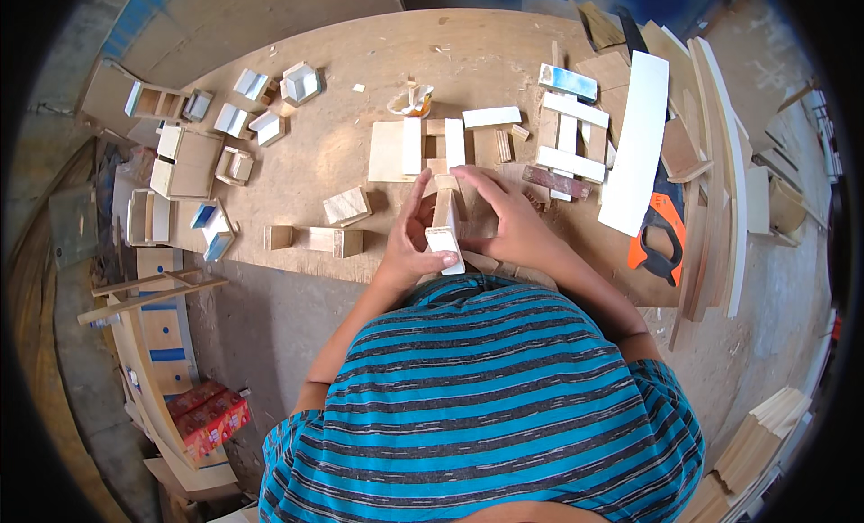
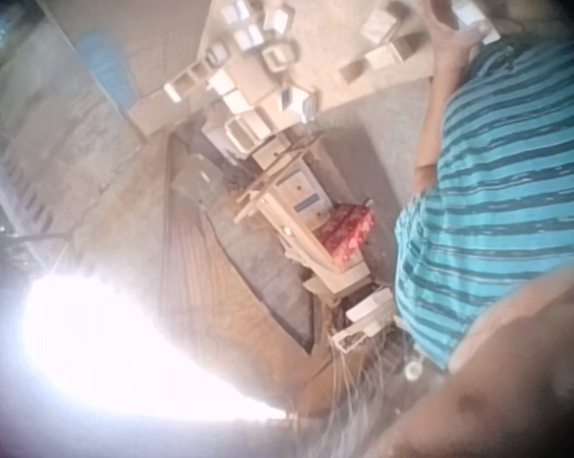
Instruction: The person fits small wooden pieces together by hand on a workshop table to build miniature furniture and box-like structures, picking up pieces from the table surface and joining them together.
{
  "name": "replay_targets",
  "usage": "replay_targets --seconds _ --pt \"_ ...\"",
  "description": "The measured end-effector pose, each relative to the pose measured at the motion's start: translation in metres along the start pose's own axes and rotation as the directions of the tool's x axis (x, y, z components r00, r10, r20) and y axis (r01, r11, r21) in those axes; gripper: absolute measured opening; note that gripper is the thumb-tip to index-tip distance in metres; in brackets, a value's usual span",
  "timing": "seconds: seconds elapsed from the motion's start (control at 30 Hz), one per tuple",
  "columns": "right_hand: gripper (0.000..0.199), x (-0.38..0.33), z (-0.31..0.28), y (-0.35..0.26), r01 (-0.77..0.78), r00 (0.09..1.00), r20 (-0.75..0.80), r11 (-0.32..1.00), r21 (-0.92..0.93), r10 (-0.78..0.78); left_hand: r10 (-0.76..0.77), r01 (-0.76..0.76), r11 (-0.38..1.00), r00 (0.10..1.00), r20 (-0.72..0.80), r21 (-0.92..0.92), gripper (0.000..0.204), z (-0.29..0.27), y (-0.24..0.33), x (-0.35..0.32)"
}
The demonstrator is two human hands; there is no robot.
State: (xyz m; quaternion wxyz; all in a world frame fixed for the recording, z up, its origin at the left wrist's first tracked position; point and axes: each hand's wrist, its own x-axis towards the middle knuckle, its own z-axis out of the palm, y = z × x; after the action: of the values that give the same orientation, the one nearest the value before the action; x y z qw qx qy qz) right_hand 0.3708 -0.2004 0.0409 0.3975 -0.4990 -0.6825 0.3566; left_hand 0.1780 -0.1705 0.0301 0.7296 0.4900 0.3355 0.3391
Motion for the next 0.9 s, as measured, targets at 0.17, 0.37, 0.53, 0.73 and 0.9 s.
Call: replay_targets --seconds 0.17,0.37,0.53,0.73,0.9 --pt "0.092 -0.002 -0.004 0.005 -0.08 0.996 0.053 0.968 0.238 0.069 0.168 -0.166 0.976 0.986 -0.006 0.142 0.128 0.0 -0.009 0.003" --pt "0.086 -0.003 -0.004 0.012 0.031 0.997 0.067 0.998 0.062 -0.035 -0.136 0.149 0.972 0.987 0.084 -0.18 0.109 -0.007 -0.011 -0.001" --pt "0.07 -0.004 0.0 0.009 0.049 0.995 0.094 0.998 -0.047 -0.045 -0.314 0.337 0.801 0.94 0.132 -0.496 0.098 -0.01 -0.027 -0.005" --pt "0.057 -0.001 0.011 0.018 -0.127 0.984 0.117 0.988 -0.093 0.137 -0.432 0.478 0.745 0.877 0.21 -0.465 0.091 -0.011 -0.025 0.006" --pt "0.052 -0.001 0.016 0.027 -0.09 0.996 -0.039 0.983 -0.16 0.085 -0.437 0.475 0.773 0.879 0.189 -0.422 0.104 0.0 -0.018 0.004"
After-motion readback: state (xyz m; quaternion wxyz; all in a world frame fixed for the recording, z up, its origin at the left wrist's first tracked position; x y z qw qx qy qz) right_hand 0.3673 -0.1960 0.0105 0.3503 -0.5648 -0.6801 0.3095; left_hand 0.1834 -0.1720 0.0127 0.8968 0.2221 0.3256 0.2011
